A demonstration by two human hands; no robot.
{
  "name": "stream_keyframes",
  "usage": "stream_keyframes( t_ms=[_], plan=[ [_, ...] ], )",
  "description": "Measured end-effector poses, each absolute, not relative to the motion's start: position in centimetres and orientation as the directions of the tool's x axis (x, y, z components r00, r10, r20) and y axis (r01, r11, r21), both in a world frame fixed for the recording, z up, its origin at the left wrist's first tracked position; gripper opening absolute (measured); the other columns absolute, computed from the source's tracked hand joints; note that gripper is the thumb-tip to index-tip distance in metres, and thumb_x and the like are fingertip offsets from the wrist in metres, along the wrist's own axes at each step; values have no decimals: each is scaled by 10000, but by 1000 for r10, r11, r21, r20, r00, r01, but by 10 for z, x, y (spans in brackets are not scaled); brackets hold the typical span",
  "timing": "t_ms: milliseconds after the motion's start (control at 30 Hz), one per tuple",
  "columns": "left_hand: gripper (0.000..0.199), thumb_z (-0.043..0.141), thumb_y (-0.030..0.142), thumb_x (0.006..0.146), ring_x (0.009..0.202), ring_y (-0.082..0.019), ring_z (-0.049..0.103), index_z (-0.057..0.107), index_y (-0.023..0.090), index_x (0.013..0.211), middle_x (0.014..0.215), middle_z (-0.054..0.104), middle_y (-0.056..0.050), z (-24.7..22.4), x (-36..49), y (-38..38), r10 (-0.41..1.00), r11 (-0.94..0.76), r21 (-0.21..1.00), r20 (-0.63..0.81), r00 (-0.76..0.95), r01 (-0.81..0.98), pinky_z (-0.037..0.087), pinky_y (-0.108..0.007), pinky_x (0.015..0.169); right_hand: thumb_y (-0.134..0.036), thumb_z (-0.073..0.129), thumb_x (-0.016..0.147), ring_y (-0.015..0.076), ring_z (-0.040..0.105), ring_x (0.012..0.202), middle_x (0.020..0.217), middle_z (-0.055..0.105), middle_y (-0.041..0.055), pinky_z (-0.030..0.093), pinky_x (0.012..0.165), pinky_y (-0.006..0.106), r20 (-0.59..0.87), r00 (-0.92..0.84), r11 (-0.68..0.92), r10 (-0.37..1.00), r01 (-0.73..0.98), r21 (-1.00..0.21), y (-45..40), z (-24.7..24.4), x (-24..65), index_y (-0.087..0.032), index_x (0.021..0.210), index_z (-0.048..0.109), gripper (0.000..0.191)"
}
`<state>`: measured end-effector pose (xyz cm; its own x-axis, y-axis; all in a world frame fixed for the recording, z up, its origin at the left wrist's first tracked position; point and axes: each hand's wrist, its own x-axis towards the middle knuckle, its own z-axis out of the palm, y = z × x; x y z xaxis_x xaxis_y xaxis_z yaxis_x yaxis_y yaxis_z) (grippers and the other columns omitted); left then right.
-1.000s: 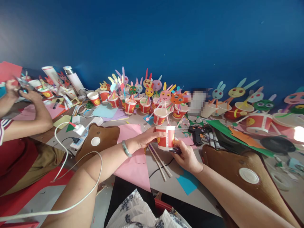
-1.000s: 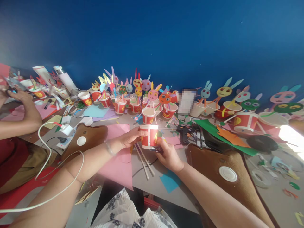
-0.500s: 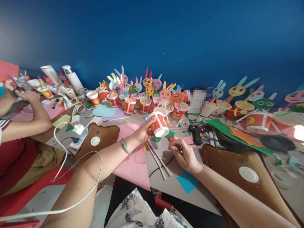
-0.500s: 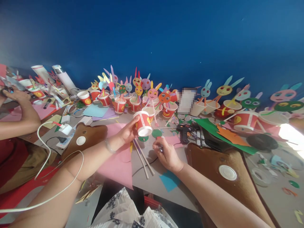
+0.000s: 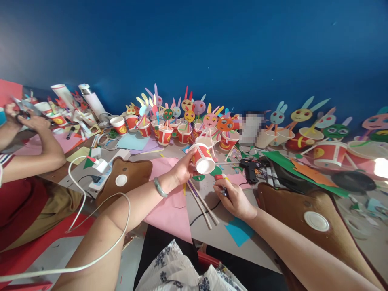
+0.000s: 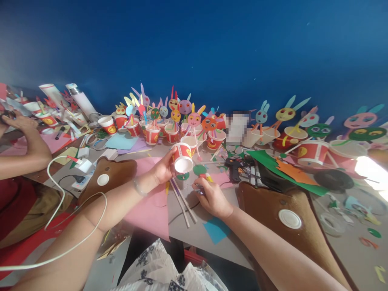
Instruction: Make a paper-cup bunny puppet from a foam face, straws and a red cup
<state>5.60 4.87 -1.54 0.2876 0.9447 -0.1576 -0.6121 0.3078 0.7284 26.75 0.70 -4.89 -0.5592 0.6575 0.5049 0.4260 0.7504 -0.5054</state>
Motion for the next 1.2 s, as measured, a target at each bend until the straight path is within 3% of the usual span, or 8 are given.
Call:
stream_keyframes(
  t_ms=[400, 733, 900, 1067, 1200],
  plan=[
    [544, 702, 594, 782, 729, -160, 684, 679, 195, 1150, 945, 750, -64, -14, 58, 42, 950, 212, 838, -56, 307, -503, 481, -233, 605, -48, 505, 806, 164, 609, 696, 785, 655, 31, 500, 647, 280, 580, -528, 783, 621, 386, -488, 7, -45, 267, -226, 913, 617, 236],
    [526, 643, 698, 761, 540, -90, 539, 616, 207, 947, 674, 622, 32, -7, 39, 64, 975, -158, 795, 31, -220, -586, 381, -215, 507, -103, 587, 848, 141, 609, 595, 709, 673, 23, 485, 565, 253, 660, -466, 802, 589, 434, -410, 9, -52, 268, -217, 827, 646, 130],
    [503, 655, 675, 761, 519, -85, 525, 603, 205, 933, 659, 614, 37, -6, 41, 60, 982, -134, 801, 29, -187, -583, 373, -214, 497, -125, 556, 852, 167, 640, 637, 783, 709, 41, 519, 593, 282, 610, -469, 768, 639, 445, -461, 10, -54, 271, -231, 914, 662, 162],
    [513, 674, 656, 750, 504, -86, 542, 616, 208, 994, 656, 629, 36, -9, 47, 56, 990, -67, 824, -16, -140, -563, 370, -207, 479, -95, 516, 843, 152, 609, 578, 715, 659, 10, 515, 575, 268, 591, -446, 737, 672, 473, -482, 9, -57, 273, -228, 1086, 650, 309],
    [507, 689, 630, 746, 478, -85, 531, 625, 206, 1016, 631, 626, 37, -10, 48, 55, 995, -6, 845, -50, -90, -535, 375, -208, 471, -80, 499, 861, 158, 650, 655, 785, 686, 27, 532, 616, 276, 584, -498, 768, 641, 430, -475, 9, -54, 273, -229, 1170, 640, 371]
  ],
)
